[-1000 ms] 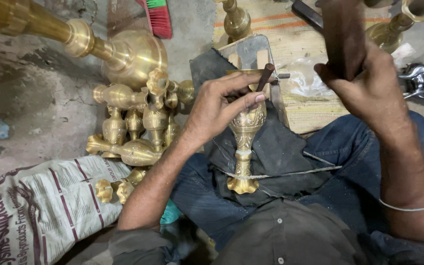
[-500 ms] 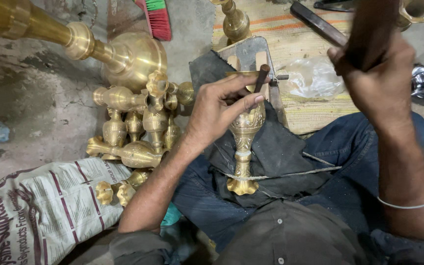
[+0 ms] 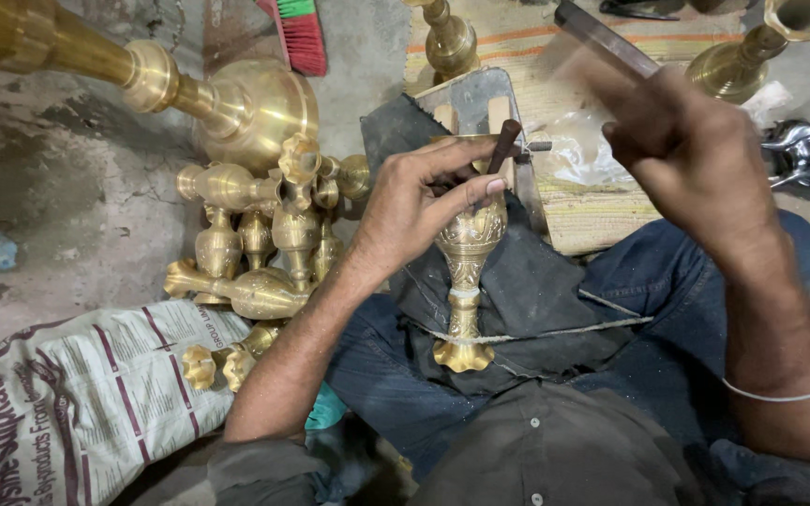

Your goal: The person sits cross-legged on the floor holding an engraved brass vase against a padded cloth on their lap. They hold a steel punch against the vase surface and repeatedly strike it with a wooden mallet, repositioning the punch and rotating the vase to work different areas of the decoration.

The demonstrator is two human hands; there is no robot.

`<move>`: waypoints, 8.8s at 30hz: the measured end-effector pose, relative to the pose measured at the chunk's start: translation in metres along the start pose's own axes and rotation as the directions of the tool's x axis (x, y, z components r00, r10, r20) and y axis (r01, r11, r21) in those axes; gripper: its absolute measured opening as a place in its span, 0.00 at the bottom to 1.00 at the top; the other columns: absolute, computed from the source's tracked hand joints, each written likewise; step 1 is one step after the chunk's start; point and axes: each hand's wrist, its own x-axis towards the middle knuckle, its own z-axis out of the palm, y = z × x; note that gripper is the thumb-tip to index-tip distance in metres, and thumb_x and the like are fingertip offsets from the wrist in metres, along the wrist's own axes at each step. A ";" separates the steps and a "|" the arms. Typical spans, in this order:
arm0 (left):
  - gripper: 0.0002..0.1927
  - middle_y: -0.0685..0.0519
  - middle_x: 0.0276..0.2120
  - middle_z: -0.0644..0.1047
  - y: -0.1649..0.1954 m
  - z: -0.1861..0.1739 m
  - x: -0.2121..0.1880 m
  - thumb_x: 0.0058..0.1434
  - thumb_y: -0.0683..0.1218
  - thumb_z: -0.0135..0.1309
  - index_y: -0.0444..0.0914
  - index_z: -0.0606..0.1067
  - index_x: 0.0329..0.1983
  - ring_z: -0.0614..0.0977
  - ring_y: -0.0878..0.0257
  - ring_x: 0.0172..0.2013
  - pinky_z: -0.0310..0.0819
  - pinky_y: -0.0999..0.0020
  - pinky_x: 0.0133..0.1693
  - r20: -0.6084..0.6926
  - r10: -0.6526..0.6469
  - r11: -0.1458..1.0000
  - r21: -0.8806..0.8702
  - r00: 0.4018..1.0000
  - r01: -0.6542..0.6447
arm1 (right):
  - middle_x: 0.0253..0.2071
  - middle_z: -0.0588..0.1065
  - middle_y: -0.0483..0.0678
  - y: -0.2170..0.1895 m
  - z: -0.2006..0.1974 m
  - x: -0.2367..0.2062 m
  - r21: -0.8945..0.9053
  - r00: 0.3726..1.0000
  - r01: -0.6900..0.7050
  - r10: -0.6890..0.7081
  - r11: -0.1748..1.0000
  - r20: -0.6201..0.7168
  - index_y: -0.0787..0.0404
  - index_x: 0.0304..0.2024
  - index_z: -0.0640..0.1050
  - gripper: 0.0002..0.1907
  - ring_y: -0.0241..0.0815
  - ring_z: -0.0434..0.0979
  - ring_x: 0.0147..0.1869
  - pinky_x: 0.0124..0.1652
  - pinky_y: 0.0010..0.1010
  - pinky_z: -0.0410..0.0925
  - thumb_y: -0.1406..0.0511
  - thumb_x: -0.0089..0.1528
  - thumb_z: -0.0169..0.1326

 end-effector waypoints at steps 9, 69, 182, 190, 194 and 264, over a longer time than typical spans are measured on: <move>0.19 0.47 0.52 0.83 -0.005 -0.001 0.000 0.68 0.49 0.61 0.36 0.78 0.59 0.87 0.62 0.47 0.87 0.66 0.48 -0.004 0.040 0.999 -0.033 0.999 -0.040 | 0.38 0.77 0.52 -0.009 -0.006 0.003 0.083 0.999 0.039 -0.041 0.996 0.028 0.66 0.53 0.72 0.22 0.50 0.81 0.42 0.41 0.43 0.73 0.69 0.58 0.65; 0.12 0.49 0.33 0.81 -0.085 0.065 -0.160 0.69 0.43 0.54 0.36 0.78 0.54 0.82 0.65 0.28 0.78 0.70 0.28 -0.476 -0.553 0.813 -0.486 0.683 0.320 | 0.56 0.77 0.57 0.042 0.003 -0.111 -0.218 0.869 -0.119 0.208 0.969 0.448 0.58 0.58 0.73 0.30 0.57 0.79 0.57 0.51 0.44 0.72 0.51 0.59 0.60; 0.17 0.55 0.35 0.78 -0.038 0.072 -0.145 0.57 0.38 0.66 0.39 0.80 0.50 0.83 0.65 0.36 0.80 0.68 0.36 -0.547 0.280 0.953 0.256 0.789 -0.161 | 0.54 0.72 0.53 -0.102 0.099 -0.109 0.439 0.977 0.213 -0.201 0.873 -0.073 0.63 0.54 0.72 0.18 0.50 0.77 0.55 0.51 0.36 0.74 0.68 0.63 0.62; 0.11 0.56 0.36 0.83 -0.021 0.084 -0.139 0.61 0.41 0.68 0.39 0.83 0.47 0.78 0.70 0.30 0.72 0.72 0.29 -0.571 -0.001 0.982 -0.157 0.821 -0.109 | 0.66 0.67 0.61 -0.127 0.062 0.000 0.220 0.991 0.108 -0.087 0.969 -0.099 0.64 0.68 0.66 0.28 0.60 0.66 0.70 0.67 0.47 0.61 0.61 0.70 0.57; 0.19 0.55 0.38 0.81 -0.012 0.084 -0.151 0.56 0.48 0.69 0.40 0.79 0.49 0.79 0.67 0.30 0.75 0.71 0.30 -0.546 0.179 0.983 0.055 0.819 -0.178 | 0.65 0.67 0.67 -0.154 0.067 0.045 -0.148 0.948 0.218 -0.245 0.965 -0.203 0.69 0.66 0.67 0.39 0.69 0.64 0.67 0.59 0.56 0.54 0.60 0.57 0.65; 0.19 0.51 0.41 0.83 -0.002 0.097 -0.094 0.69 0.36 0.59 0.32 0.75 0.64 0.86 0.65 0.43 0.85 0.71 0.47 -0.644 -0.206 0.826 -0.518 0.737 -0.222 | 0.57 0.76 0.60 0.012 0.009 -0.104 0.285 0.998 0.045 -0.056 0.957 0.029 0.58 0.72 0.63 0.43 0.52 0.80 0.55 0.52 0.44 0.74 0.72 0.56 0.62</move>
